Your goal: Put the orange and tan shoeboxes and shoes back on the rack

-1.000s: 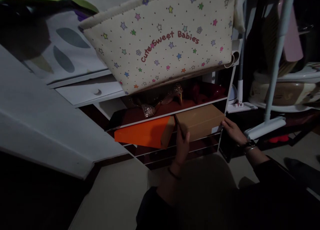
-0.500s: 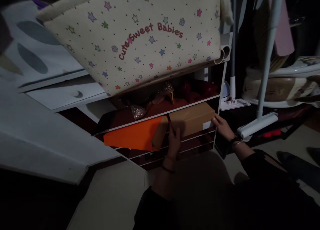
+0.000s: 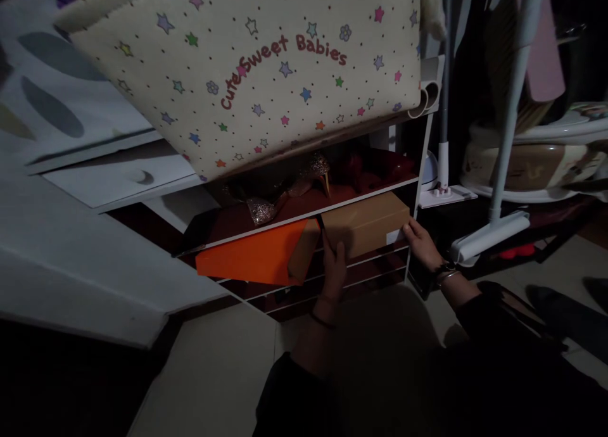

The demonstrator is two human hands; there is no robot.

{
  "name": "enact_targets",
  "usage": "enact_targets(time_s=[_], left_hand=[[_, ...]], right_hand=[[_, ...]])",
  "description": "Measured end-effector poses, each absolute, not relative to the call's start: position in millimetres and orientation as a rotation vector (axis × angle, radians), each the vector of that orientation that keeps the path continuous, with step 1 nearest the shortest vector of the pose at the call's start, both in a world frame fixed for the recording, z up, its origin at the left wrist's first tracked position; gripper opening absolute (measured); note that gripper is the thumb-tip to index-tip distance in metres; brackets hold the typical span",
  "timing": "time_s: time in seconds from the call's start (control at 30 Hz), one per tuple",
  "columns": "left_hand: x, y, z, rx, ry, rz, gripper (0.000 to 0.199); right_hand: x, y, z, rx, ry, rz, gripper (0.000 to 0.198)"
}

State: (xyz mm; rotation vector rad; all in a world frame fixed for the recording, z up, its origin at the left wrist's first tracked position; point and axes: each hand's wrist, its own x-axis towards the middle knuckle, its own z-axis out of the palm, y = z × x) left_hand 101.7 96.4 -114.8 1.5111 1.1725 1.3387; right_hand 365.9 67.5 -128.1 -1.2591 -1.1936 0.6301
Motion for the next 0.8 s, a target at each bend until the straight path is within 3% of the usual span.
enact_targets(time_s=[0.3,0.53,0.67,0.8], left_hand=[[105.2,85.8,-116.0,1.487,1.128,1.385,0.086],[106.5,69.5,-113.4,1.383,1.08,1.4,0.087],[100.0,45.5,-118.1,1.223,1.064,1.465,0.073],[74.0,13.7,-132.0,0.66,1.077,1.397,0.045]], right_hand=[[361.1,58.8,-128.4,-1.297,-1.13,0.523,0.069],[358.1,41.0,-120.5,-1.298,-1.194,0.285,0.082],[359.1,32.8,-109.9,-1.283,-1.208,0.039,0.078],[350.6,24.1,-88.8,-1.219,-1.225,-0.254,0.066]])
